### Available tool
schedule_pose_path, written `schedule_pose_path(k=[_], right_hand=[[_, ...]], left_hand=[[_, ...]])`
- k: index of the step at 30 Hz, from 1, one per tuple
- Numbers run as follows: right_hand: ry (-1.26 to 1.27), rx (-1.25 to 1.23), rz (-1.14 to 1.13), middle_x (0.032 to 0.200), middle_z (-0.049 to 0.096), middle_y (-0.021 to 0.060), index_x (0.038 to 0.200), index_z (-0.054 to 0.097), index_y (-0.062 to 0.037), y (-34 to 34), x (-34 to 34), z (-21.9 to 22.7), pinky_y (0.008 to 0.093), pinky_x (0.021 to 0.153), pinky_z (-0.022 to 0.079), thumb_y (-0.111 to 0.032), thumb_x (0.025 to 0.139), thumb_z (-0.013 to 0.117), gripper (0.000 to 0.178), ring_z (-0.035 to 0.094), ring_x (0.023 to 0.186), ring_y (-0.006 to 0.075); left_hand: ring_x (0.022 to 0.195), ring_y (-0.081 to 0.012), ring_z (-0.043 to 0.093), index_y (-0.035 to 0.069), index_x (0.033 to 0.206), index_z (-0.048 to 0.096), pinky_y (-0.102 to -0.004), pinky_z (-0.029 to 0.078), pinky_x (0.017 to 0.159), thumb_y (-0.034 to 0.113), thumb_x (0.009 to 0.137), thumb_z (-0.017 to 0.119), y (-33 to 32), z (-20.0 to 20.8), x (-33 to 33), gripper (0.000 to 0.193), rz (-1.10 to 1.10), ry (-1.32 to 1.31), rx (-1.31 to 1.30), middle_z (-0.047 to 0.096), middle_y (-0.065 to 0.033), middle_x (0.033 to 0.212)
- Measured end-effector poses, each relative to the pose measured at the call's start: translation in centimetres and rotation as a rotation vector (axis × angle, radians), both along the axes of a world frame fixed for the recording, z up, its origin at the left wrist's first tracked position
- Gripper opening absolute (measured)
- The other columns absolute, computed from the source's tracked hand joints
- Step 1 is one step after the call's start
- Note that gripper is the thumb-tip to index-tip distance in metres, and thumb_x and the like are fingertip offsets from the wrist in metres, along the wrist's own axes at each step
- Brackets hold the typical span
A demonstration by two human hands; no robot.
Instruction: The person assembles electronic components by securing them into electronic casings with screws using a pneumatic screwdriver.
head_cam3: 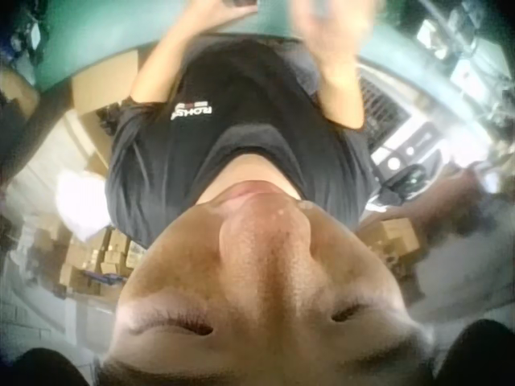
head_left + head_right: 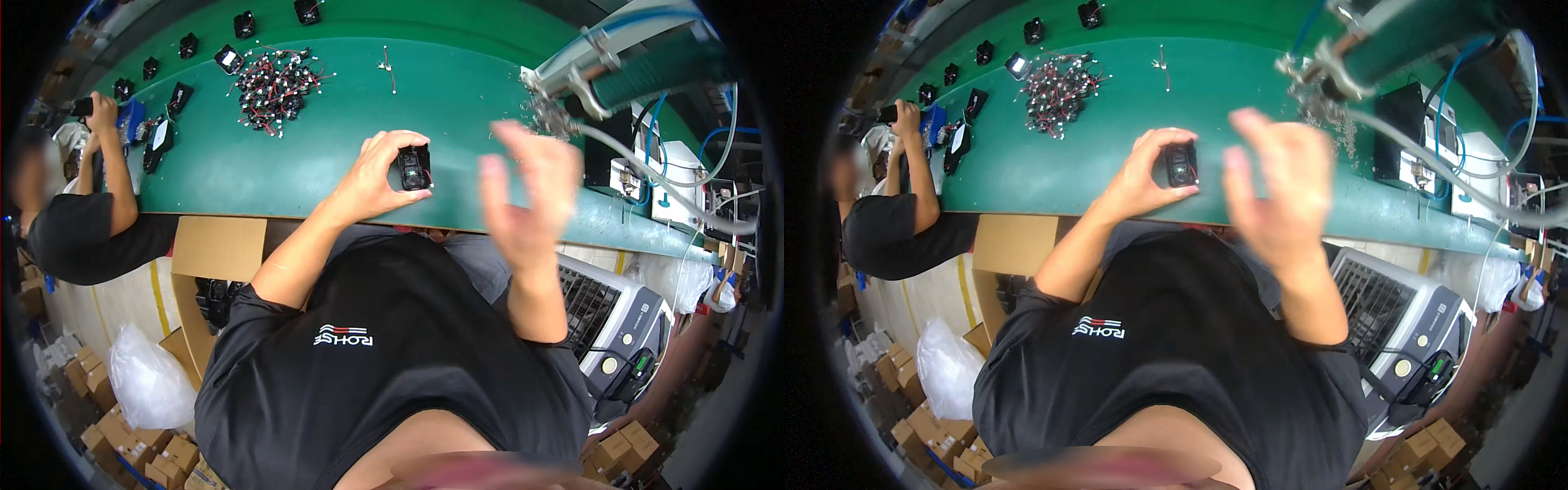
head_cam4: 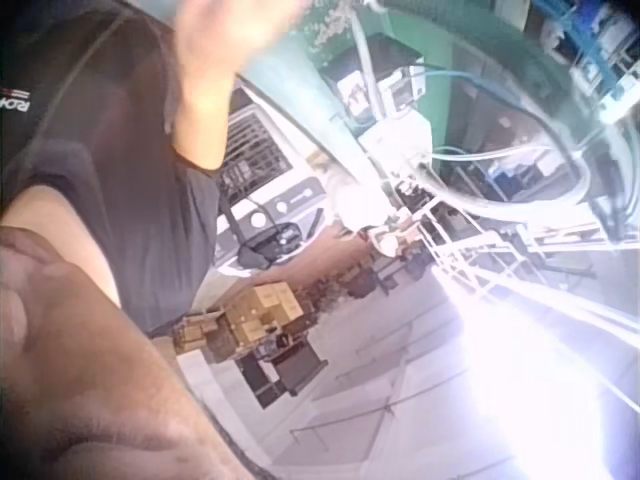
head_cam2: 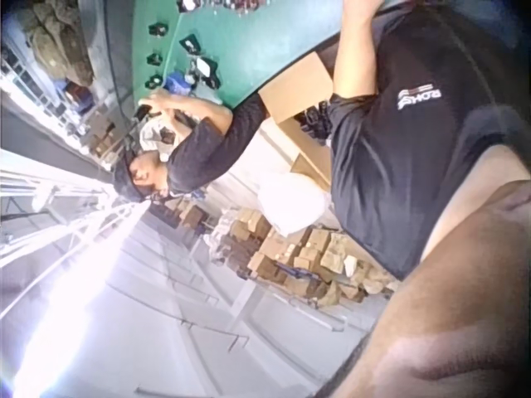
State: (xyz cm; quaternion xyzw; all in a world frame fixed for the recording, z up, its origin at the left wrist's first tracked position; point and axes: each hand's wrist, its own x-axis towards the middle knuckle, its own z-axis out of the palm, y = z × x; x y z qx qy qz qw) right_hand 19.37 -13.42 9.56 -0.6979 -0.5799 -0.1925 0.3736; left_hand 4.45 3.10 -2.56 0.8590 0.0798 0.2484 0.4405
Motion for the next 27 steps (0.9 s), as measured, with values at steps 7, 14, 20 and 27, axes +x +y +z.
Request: schedule_pose_path(k=[7,14,20,27], right_hand=[[0.346,0.522,-0.173,0.124,0.061,0.0205,0.14,0.036,0.0063,0.1,5.6,6.8,0.0341,0.086,0.054,-0.008,0.096,0.071,0.058,0.063,0.095,0.0214],[0.783,0.49,0.088,0.104,0.066,0.0185,0.14,0.046,0.0056,1.6,3.7,5.7,0.0364,0.072,0.055,-0.042,0.109,0.044,0.057,0.066,0.079,0.0243],[1.102,0.469,0.991,0.096,0.063,0.0151,0.147,0.039,0.0091,3.5,4.0,3.8,0.0379,0.074,0.054,-0.085,0.092,0.04,0.109,0.064,0.082,0.0279],[1.511,0.582,1.06,0.098,0.065,0.0196,0.146,0.04,0.0095,5.2,0.7,-0.1,0.0402,0.076,0.057,-0.095,0.079,0.043,0.125,0.068,0.085,0.0331]], left_hand=[[0.125,-0.03,0.057,0.011,0.112,0.061,-0.0412,0.038,0.103,0.022,0.069,0.093,0.1,-0.9,0.2,0.055,0.034,-0.057,0.119,0.062,-0.0105,0.134],[0.117,-0.0285,0.058,0.013,0.095,0.065,-0.0449,0.036,0.101,0.036,0.071,0.092,-0.4,-1.3,0.2,0.043,0.059,-0.01,0.164,0.061,-0.0083,0.131],[0.113,-0.0266,0.059,0.014,0.09,0.066,-0.0444,0.035,0.099,0.036,0.068,0.093,-0.5,-1.5,0.4,0.041,0.073,0.011,0.248,0.062,-0.0064,0.129],[0.108,-0.0239,0.062,0.013,0.094,0.069,-0.0405,0.036,0.094,0.033,0.064,0.095,-0.4,-1.1,0.4,0.044,0.083,0.001,0.219,0.065,-0.0034,0.127]])
